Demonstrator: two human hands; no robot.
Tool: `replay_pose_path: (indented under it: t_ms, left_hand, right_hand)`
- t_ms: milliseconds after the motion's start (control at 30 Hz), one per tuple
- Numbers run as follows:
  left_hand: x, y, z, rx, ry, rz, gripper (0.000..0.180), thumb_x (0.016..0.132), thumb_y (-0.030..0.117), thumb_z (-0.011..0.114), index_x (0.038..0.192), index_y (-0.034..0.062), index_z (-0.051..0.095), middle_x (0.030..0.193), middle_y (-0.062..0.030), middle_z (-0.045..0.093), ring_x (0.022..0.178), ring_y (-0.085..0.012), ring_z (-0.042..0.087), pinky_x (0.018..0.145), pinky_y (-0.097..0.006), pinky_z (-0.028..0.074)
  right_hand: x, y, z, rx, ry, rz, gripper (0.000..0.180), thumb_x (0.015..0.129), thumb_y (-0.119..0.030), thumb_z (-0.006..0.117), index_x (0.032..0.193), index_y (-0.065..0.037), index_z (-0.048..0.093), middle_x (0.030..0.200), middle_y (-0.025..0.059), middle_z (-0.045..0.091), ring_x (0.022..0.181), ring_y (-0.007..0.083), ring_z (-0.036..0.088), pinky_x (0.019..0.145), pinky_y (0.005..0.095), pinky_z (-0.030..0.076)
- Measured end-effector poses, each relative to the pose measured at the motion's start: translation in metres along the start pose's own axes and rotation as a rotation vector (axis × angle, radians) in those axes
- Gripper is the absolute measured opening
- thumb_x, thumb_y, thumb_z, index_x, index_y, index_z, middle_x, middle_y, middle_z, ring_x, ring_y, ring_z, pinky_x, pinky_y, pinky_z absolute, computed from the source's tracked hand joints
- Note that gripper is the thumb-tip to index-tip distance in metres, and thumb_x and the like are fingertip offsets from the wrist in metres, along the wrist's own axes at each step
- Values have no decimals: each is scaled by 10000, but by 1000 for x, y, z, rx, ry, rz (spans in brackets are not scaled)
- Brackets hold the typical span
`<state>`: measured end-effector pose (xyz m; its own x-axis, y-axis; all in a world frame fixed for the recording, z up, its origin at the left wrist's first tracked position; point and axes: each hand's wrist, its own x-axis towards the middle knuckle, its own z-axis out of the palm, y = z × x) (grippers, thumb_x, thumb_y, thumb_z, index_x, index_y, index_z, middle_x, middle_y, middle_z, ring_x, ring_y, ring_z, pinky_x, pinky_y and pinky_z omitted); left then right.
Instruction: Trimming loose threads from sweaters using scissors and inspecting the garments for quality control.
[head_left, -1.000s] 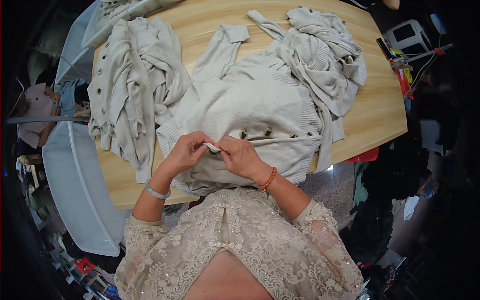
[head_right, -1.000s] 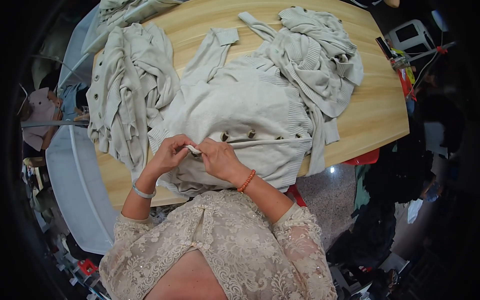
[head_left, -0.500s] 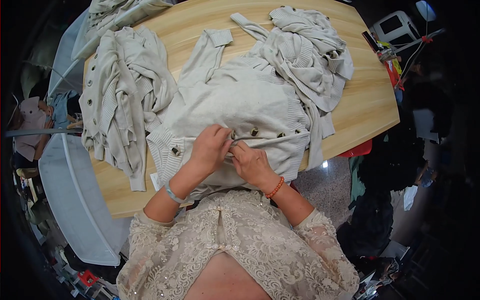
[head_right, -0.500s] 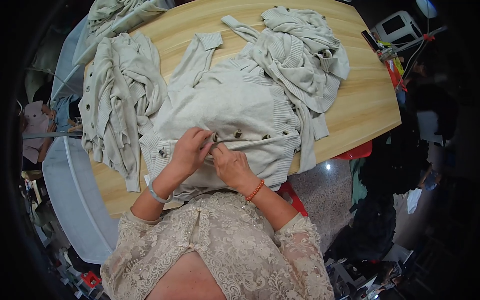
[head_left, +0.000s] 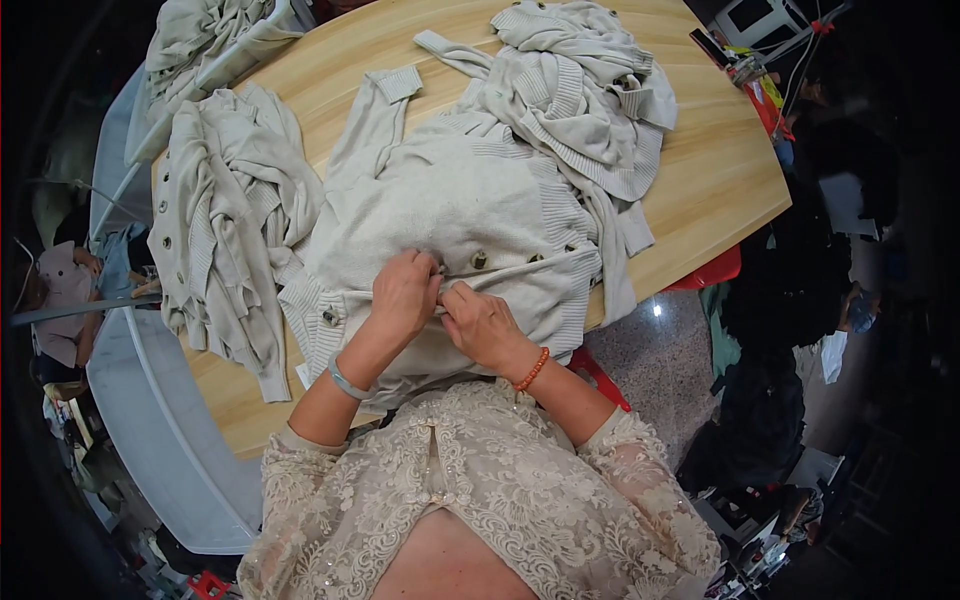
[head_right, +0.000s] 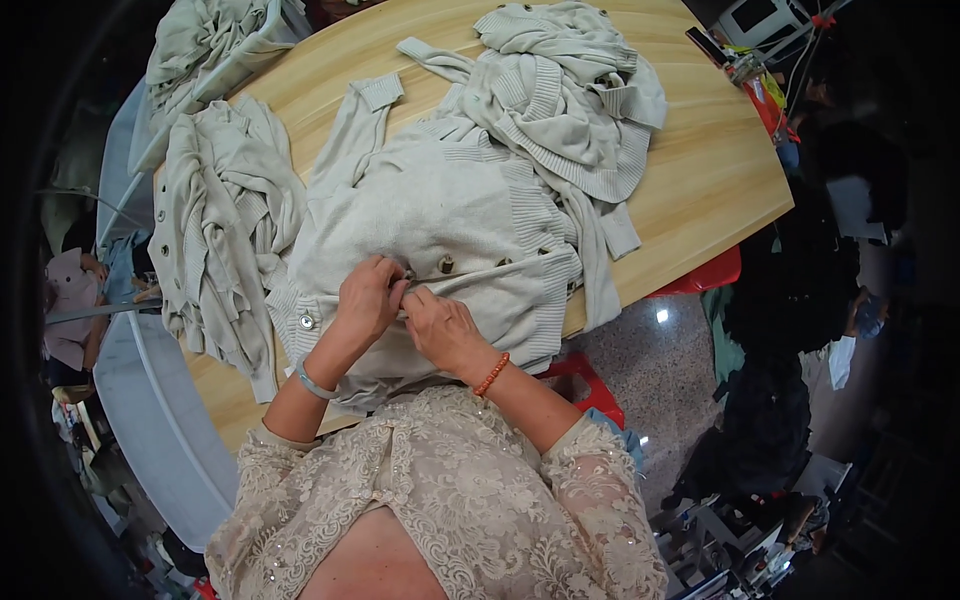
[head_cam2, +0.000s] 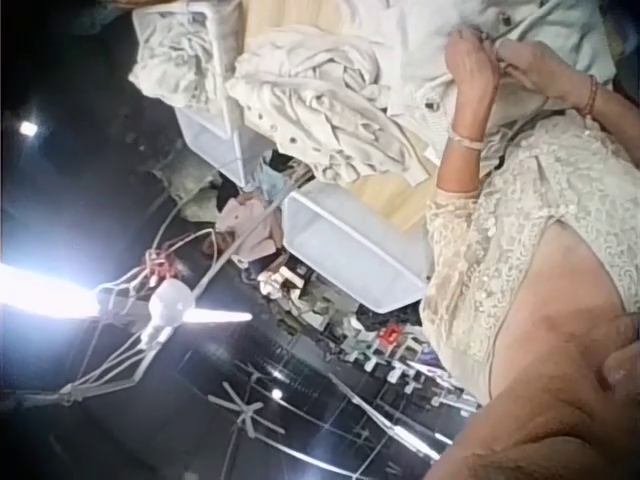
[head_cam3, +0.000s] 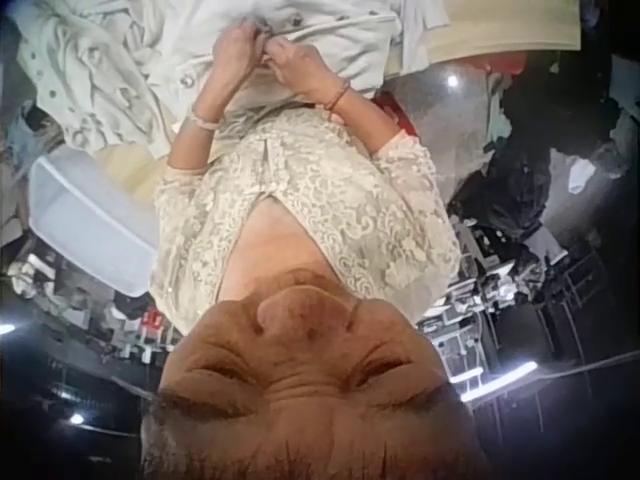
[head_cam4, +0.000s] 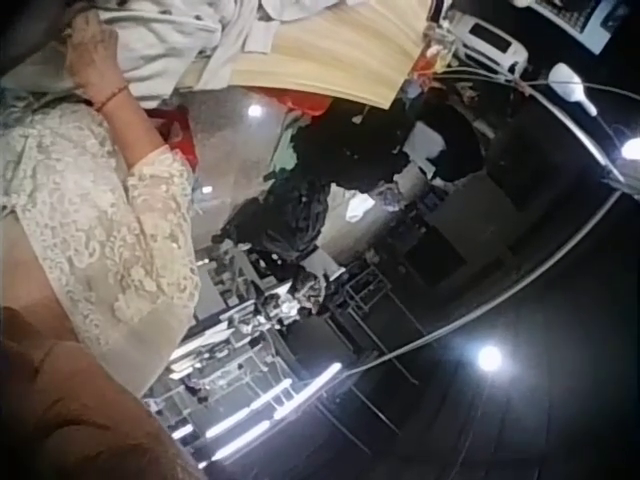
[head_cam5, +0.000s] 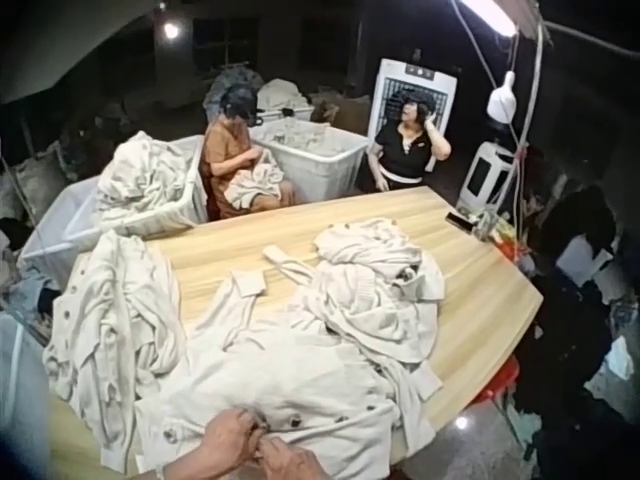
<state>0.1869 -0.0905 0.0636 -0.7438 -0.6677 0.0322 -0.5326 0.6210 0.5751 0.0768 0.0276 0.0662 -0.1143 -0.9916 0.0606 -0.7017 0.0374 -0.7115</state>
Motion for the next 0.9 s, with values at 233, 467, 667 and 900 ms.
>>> replay_pose_path:
  t_ms: [233, 467, 667, 900]
  left_hand:
    - [-10, -20, -8, -782, -254, -379, 125, 836, 100, 664, 818, -22, 645, 681, 21, 598, 623, -31, 510, 546, -204, 418]
    - [-10, -23, -19, -813, -361, -387, 153, 848, 124, 669, 853, -28, 652, 707, 8, 617, 612, -43, 510, 540, -217, 411]
    - [-28, -4, -26, -401, -135, 38, 203, 773, 67, 697, 935, -31, 624, 878, -143, 634, 779, -263, 600, 682, -371, 463]
    - [-34, -5, -13, -304, 55, 76, 184, 790, -61, 630, 968, -17, 624, 852, -131, 603, 764, -272, 595, 674, -320, 476]
  right_hand:
    - [-2, -4, 0, 44, 203, 23, 383, 758, -53, 654, 1119, -29, 527, 927, 137, 579, 763, 341, 620, 652, 397, 516]
    - [-4, -2, 0, -62, 165, -48, 442, 768, -94, 667, 1162, -2, 489, 943, 158, 562, 809, 326, 616, 688, 410, 510]
    - [2, 12, -8, 47, 49, 13, 342, 802, -111, 634, 1106, -10, 516, 947, 168, 556, 836, 357, 606, 713, 427, 511]
    - [8, 22, -11, 83, 28, -71, 300, 816, -62, 598, 1099, -8, 514, 966, 187, 537, 857, 380, 593, 730, 445, 503]
